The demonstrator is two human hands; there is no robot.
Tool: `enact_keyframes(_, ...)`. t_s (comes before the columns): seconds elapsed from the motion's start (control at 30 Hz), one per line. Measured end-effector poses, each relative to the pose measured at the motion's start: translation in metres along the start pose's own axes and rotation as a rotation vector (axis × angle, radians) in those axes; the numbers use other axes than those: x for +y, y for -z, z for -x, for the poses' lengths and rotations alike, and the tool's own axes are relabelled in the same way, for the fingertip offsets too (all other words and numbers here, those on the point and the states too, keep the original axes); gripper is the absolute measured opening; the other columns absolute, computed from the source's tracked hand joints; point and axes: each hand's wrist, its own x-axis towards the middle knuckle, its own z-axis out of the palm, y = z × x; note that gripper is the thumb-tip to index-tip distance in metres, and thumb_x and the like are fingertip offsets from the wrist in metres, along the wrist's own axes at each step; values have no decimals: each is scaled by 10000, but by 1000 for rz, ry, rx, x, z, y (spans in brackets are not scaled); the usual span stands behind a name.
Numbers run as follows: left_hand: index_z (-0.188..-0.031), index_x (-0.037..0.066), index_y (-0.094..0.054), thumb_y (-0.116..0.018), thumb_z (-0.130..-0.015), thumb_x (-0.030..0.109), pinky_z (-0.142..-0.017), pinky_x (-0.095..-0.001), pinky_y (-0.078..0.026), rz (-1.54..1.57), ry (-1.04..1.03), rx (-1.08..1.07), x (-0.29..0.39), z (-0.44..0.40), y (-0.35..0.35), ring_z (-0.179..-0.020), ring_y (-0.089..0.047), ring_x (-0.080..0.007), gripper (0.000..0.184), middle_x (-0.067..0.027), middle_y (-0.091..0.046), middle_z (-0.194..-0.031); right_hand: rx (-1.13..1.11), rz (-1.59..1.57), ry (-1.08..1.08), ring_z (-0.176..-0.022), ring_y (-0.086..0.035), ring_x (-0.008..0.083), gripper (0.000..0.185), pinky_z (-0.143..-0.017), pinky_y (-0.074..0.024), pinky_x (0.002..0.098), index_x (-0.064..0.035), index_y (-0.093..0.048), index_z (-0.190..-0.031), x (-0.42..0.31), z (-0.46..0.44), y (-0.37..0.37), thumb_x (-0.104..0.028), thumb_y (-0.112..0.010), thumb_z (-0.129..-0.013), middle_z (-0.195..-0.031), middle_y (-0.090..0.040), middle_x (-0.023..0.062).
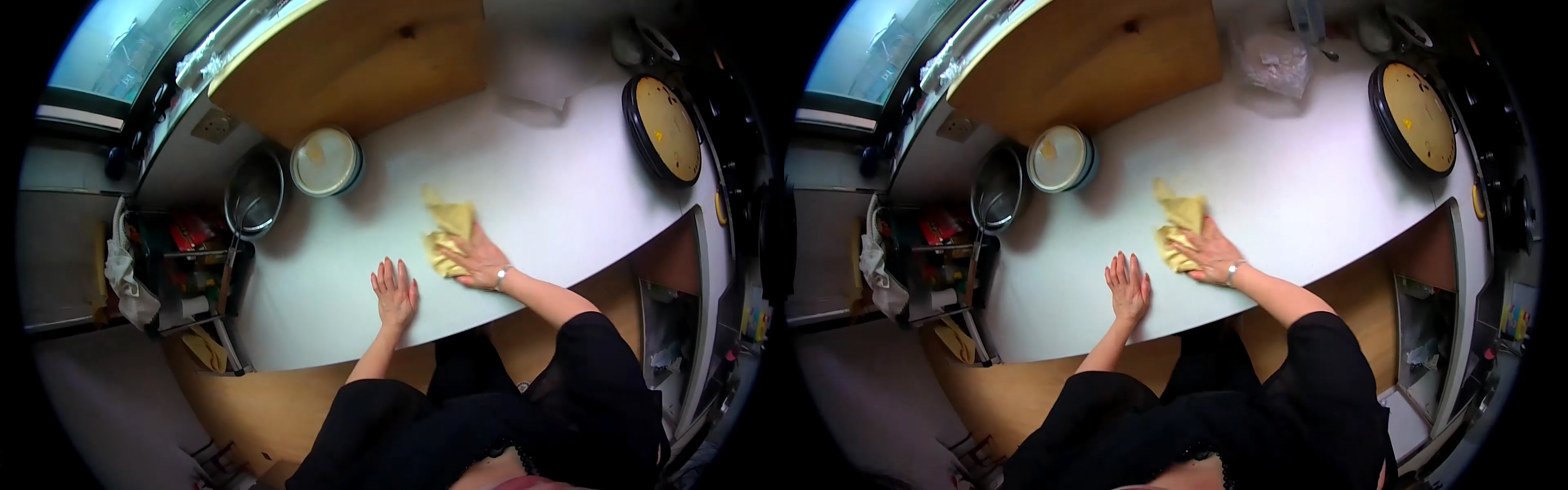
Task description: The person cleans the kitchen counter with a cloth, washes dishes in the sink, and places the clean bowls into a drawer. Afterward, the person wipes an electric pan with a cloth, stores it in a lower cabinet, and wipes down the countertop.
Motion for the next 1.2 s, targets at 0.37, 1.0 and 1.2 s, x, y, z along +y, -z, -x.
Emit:
enact_keyframes(0.37, -1214, 30, -335, -498, -739, 220, -973, -483, -155, 3, 8, -27, 26, -15, 28, -1183, -232, -320, 537, -183, -255, -1280, 79, -51, 235, -1225, -205, 301, 558, -1036, -21, 422, -236, -272, -1281, 115, -73, 39, -434, -377, -771, -1305, -302, 46)
enact_keyframes(1.0, -1250, -2, -185, -578, -781, 232, -814, -381, -441, 1791, 777, -154, 264, -353, 1, -1002, -473, -250, 656, -145, -406, -1142, 393, -70, -682, -1191, -255, 280, 598, -1006, -178, 451, -155, -344, -1233, 320, 156, 71, -168, -533, -665, -1323, -245, 22)
enact_keyframes(1.2, -959, 6, -512, -531, -796, 92, -882, -439, -395, 2349, 1086, -309, 285, -423, 46, -973, -487, -285, 185, -132, -536, -977, 365, -87, -703, -1186, -267, 276, 576, -999, -187, 444, -147, -375, -1212, 328, 155, 75, -164, -524, -656, -1311, -269, 37)
